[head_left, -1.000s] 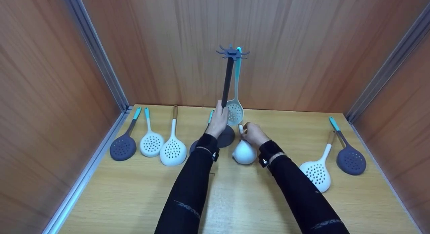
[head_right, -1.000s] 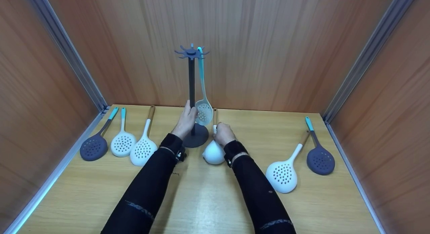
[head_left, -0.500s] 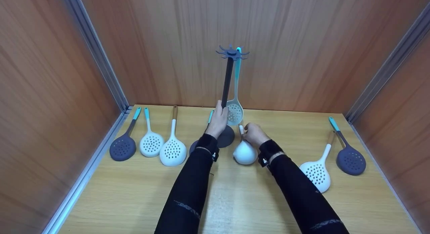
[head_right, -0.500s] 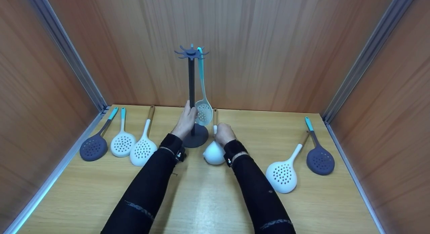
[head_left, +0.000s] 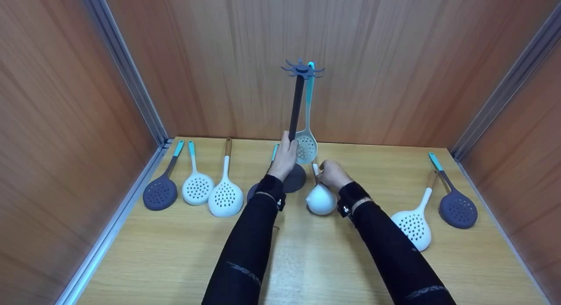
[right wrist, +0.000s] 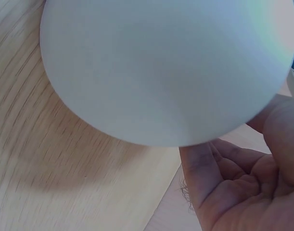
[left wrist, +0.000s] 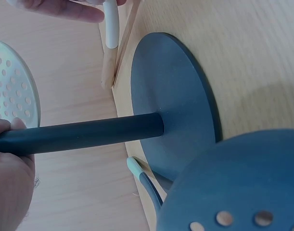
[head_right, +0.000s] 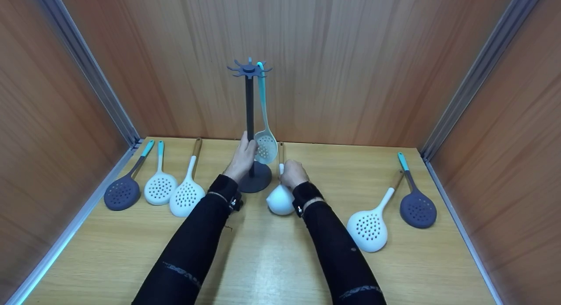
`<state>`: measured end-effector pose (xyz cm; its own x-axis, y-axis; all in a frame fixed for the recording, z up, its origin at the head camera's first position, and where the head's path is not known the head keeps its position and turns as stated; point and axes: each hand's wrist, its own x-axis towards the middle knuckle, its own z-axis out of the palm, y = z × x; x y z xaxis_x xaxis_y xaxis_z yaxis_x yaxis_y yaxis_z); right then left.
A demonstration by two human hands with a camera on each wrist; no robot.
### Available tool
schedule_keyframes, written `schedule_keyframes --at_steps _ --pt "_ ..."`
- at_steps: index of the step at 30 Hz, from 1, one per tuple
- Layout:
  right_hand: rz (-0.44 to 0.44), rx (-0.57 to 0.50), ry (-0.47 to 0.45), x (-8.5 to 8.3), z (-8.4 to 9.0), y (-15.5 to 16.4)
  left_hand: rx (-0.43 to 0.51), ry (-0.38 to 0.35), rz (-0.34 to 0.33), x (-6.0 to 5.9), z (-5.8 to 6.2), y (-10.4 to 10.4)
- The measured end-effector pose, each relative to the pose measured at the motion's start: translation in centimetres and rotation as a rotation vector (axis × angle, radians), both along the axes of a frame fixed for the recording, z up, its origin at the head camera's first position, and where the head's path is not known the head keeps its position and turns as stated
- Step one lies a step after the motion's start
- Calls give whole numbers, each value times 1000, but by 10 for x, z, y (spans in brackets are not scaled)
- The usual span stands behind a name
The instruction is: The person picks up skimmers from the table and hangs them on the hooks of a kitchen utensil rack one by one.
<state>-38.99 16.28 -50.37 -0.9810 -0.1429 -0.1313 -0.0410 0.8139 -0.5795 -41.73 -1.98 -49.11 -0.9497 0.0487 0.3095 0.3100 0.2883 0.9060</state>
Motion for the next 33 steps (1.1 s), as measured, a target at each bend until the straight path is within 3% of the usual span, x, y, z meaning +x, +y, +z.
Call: schedule_keyframes --at_steps 7,13,33 --pt "-5 29 -15 -4 -3 3 -7 10 12 1 0 0" --pt "-23 5 -54 -7 -4 5 8 -11 2 0 -1 -1" --pt "-2 -94 -35 1 10 12 -12 -3 -2 0 -1 -1"
